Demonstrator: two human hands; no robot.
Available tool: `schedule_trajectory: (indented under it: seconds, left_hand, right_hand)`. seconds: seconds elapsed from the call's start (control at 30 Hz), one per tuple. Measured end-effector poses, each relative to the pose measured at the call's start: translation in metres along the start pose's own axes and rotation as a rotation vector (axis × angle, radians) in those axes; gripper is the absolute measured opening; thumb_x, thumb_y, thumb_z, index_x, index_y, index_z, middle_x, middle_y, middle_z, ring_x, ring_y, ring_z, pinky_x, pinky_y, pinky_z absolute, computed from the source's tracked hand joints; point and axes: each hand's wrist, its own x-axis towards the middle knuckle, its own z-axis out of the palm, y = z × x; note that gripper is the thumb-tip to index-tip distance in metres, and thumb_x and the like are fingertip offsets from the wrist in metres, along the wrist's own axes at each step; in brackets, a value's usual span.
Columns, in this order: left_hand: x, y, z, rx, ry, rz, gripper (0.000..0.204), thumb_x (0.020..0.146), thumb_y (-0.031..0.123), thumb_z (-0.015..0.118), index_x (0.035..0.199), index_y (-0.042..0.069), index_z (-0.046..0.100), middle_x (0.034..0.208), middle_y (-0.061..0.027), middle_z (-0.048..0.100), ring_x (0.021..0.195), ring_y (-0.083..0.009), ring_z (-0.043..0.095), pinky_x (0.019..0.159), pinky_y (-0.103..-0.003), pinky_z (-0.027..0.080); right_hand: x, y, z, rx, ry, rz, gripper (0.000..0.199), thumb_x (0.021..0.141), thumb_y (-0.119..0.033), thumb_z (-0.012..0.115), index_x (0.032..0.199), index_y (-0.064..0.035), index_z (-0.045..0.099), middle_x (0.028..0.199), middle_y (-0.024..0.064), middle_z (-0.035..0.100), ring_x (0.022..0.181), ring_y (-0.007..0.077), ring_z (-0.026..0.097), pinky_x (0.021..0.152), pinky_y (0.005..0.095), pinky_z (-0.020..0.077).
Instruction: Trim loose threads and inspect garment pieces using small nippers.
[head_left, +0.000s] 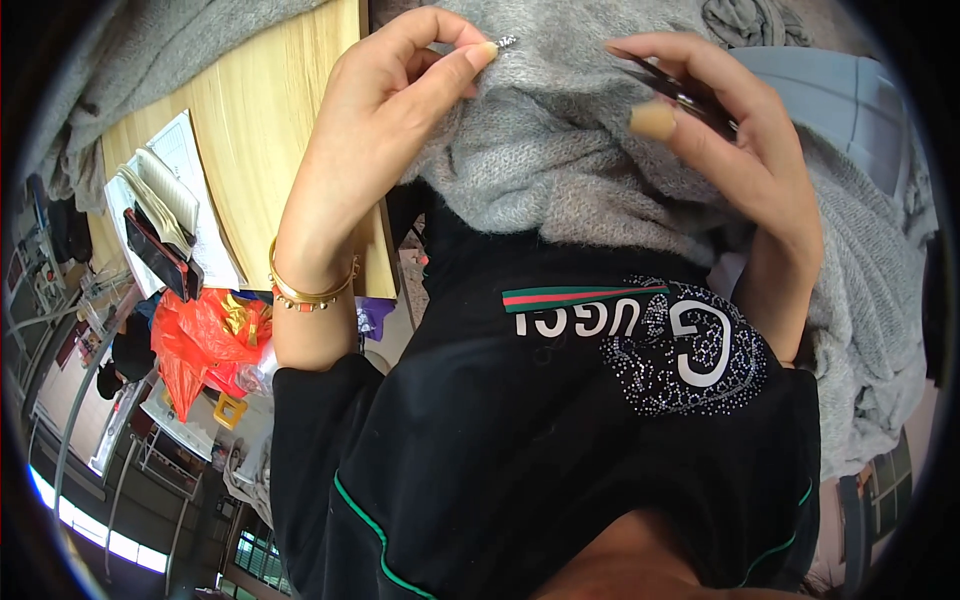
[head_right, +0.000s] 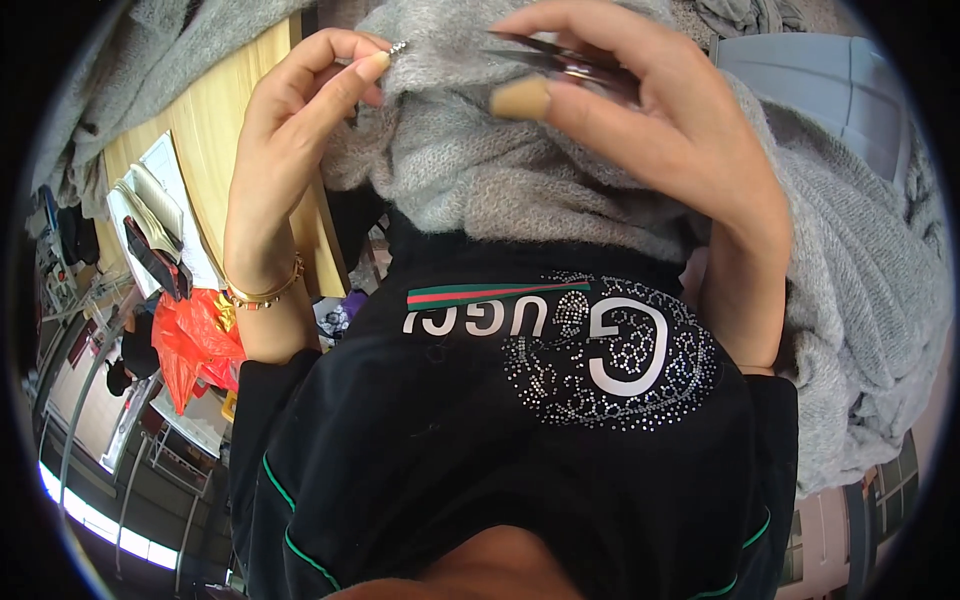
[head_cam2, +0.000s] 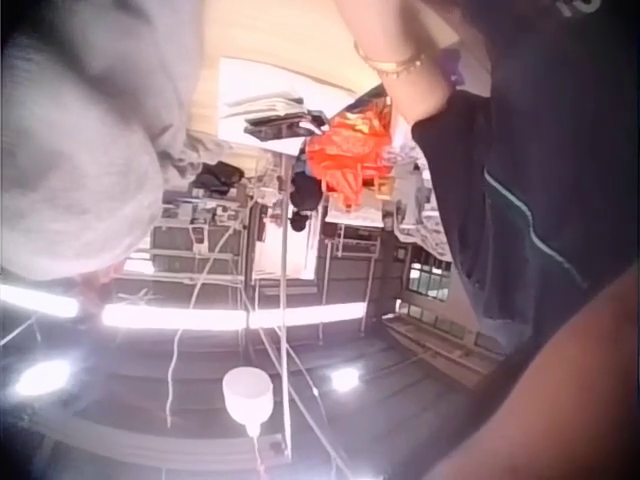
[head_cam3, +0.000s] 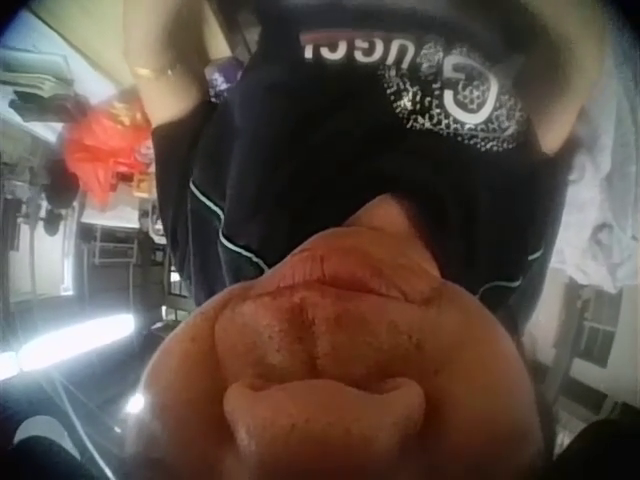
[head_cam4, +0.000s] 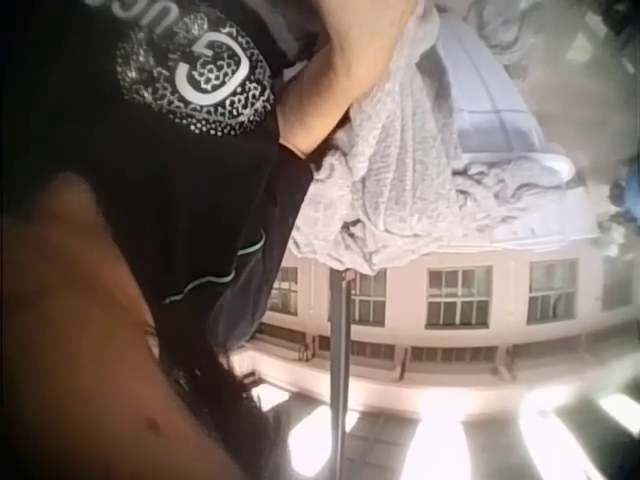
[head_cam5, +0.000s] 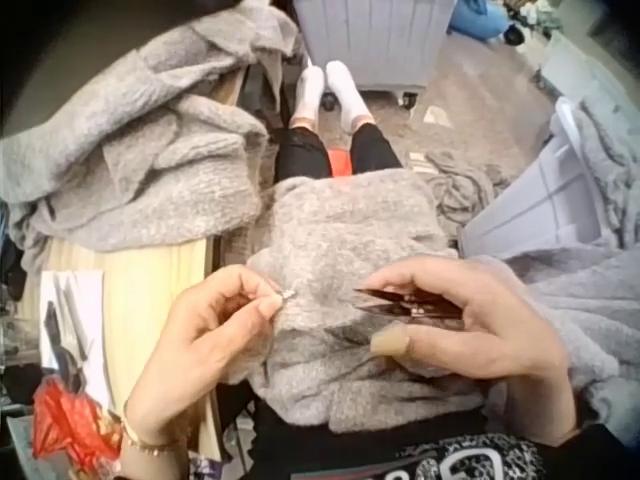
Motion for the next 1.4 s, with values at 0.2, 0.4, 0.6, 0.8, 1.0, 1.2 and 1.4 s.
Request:
schedule_trajectory:
  seconds: [0.2, 0.4, 0.6, 0.8, 1.0, 1.2, 1.4]
  left_hand:
    - [-0.003, 0.007, -0.004, -0.163, -0.057, -0.085, 0.020, 0.101, 0.019, 0.056, 0.109, 0.001, 0.062, 0.103, -0.0040, 0.065, 0.089, -0.0119, 0.066, 0.078, -0.023, 0.049]
    - [-0.004, 0.010, -0.001, -0.268, -0.075, -0.022, 0.021, 0.102, 0.018, 0.054, 0.110, 0.000, 0.061, 0.108, -0.0074, 0.064, 0.093, -0.0154, 0.065, 0.086, -0.030, 0.054]
    - [-0.004, 0.012, 0.004, -0.327, -0.057, -0.007, 0.023, 0.101, 0.020, 0.058, 0.109, -0.001, 0.062, 0.097, -0.0034, 0.065, 0.091, -0.0091, 0.062, 0.082, -0.024, 0.050]
    - [-0.004, 0.012, 0.003, -0.277, -0.089, 0.000, 0.020, 0.102, 0.015, 0.055, 0.109, -0.002, 0.062, 0.115, -0.0079, 0.062, 0.096, -0.0144, 0.063, 0.088, -0.031, 0.054]
    - [-0.008, 0.012, 0.004, -0.250, -0.083, -0.010, 0.020, 0.101, 0.015, 0.055, 0.109, -0.002, 0.062, 0.113, -0.0080, 0.063, 0.096, -0.0163, 0.065, 0.087, -0.030, 0.053]
    - [-0.002, 0.008, 0.006, -0.231, -0.078, 0.001, 0.018, 0.102, 0.016, 0.054, 0.107, 0.000, 0.062, 0.118, -0.0101, 0.064, 0.095, -0.0147, 0.065, 0.084, -0.028, 0.052]
    - [-0.002, 0.015, 0.016, 0.377, 0.306, 0.241, 0.012, 0.098, 0.011, 0.062, 0.104, 0.001, 0.062, 0.123, -0.0080, 0.064, 0.078, -0.0057, 0.059, 0.063, -0.018, 0.044]
  right_hand:
    - [0.026, 0.002, 0.019, -0.192, 0.031, -0.295, 0.033, 0.091, -0.009, 0.060, 0.123, -0.0016, 0.065, 0.083, 0.0032, 0.053, 0.074, 0.0132, 0.049, 0.067, 0.0267, 0.0391]
    - [0.033, -0.002, 0.022, -0.254, 0.049, -0.399, 0.035, 0.087, -0.007, 0.066, 0.122, -0.0032, 0.066, 0.081, 0.0034, 0.055, 0.071, 0.0117, 0.051, 0.065, 0.0251, 0.0412]
    - [0.073, 0.029, 0.037, -0.052, 0.425, -1.207, 0.028, 0.086, -0.011, 0.069, 0.113, -0.0028, 0.068, 0.082, 0.0125, 0.060, 0.075, 0.0307, 0.061, 0.065, 0.0371, 0.0492]
    - [0.072, 0.029, 0.042, -0.081, 0.502, -1.182, 0.025, 0.085, -0.013, 0.071, 0.107, -0.0028, 0.070, 0.081, 0.0101, 0.061, 0.072, 0.0287, 0.062, 0.063, 0.0360, 0.0495]
    - [0.033, -0.038, 0.021, -0.467, 0.119, -0.320, 0.023, 0.084, -0.014, 0.073, 0.103, -0.0027, 0.071, 0.079, 0.0102, 0.060, 0.072, 0.0287, 0.062, 0.063, 0.0360, 0.0497]
    - [0.070, 0.034, 0.038, 0.098, 0.465, -1.131, 0.023, 0.084, -0.010, 0.072, 0.104, 0.0000, 0.070, 0.081, 0.0117, 0.062, 0.070, 0.0258, 0.061, 0.062, 0.0335, 0.0491]
    - [0.005, -0.002, -0.002, -0.094, 0.332, 0.007, 0.027, 0.085, -0.009, 0.073, 0.109, 0.0021, 0.069, 0.082, 0.0063, 0.063, 0.070, 0.0123, 0.058, 0.062, 0.0253, 0.0450]
